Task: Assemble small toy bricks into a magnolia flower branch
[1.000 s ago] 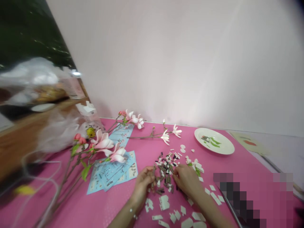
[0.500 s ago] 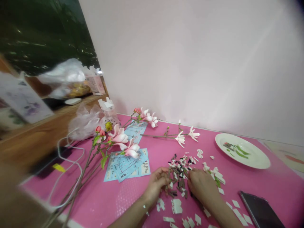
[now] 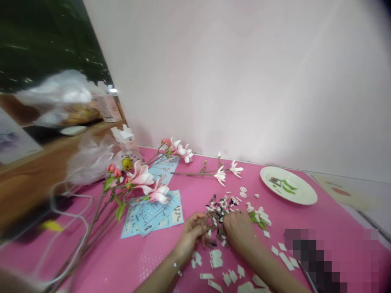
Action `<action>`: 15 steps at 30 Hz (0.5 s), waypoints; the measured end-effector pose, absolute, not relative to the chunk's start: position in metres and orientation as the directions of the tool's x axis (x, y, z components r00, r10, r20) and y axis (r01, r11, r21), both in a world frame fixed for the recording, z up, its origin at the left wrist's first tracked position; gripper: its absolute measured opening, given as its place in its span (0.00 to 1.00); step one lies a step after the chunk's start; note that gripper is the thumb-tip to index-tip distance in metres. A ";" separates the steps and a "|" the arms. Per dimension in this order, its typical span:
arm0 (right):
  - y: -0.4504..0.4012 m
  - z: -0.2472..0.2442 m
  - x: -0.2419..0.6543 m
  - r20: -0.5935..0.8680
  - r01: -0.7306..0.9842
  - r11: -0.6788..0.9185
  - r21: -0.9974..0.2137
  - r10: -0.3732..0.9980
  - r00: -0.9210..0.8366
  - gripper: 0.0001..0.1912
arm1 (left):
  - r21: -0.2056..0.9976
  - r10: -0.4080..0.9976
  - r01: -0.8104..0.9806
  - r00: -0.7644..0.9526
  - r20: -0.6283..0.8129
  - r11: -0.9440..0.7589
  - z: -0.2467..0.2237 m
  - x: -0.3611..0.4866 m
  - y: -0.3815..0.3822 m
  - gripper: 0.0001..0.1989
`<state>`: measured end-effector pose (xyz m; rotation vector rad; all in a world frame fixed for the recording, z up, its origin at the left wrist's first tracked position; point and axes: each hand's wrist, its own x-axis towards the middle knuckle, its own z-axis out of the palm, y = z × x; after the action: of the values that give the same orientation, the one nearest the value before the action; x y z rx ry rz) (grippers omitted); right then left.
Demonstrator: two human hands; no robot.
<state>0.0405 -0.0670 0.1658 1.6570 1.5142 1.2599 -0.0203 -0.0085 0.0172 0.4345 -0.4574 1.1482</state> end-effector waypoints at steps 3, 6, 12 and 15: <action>-0.064 0.166 0.041 0.274 0.412 -0.237 0.880 0.961 -0.030 0.12 | 0.108 0.755 -0.933 0.342 0.559 0.342 0.017 -0.020 -0.009 0.15; -0.065 0.171 0.040 0.287 0.423 -0.259 0.868 0.958 -0.004 0.07 | 0.122 0.751 -0.937 0.337 0.568 0.328 0.015 -0.019 -0.009 0.15; -0.081 0.180 0.032 0.332 0.507 -0.277 0.816 0.943 -0.019 0.04 | 0.101 0.780 -0.965 0.256 0.571 0.242 0.012 -0.022 -0.014 0.15; -0.091 0.187 0.035 0.380 0.600 -0.281 0.749 0.924 -0.041 0.02 | 0.101 0.770 -0.985 0.173 0.614 0.141 0.012 -0.027 -0.022 0.13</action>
<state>0.0351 -0.0911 0.1869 1.8832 1.6095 1.2451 -0.0266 -0.0222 0.0122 0.5511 -0.4747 1.3371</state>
